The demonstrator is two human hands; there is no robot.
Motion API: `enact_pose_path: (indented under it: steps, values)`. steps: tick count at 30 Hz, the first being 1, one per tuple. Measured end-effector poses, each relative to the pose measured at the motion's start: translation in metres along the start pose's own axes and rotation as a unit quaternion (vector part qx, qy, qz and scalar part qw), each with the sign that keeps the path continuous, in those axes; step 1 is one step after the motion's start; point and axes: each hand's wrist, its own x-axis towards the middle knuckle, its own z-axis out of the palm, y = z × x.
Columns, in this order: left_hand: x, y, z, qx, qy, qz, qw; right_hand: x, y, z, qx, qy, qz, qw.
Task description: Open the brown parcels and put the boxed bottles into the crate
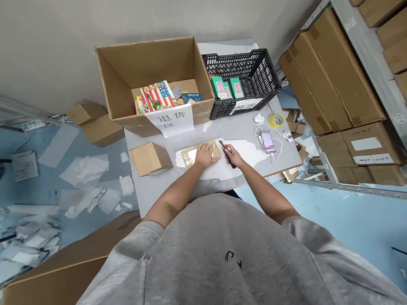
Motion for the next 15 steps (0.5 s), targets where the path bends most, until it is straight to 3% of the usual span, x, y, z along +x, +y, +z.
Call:
enact_pose_path:
  steps: [5, 15]
  values:
    - [-0.002, 0.000, 0.010, -0.001, 0.015, 0.032, 0.999, -0.010, 0.010, -0.020, -0.013, -0.056, -0.019, 0.998]
    - [-0.004, -0.004, 0.021, -0.015, 0.015, 0.057, 0.998, -0.013, 0.020, -0.016, -0.015, -0.061, 0.000, 0.998]
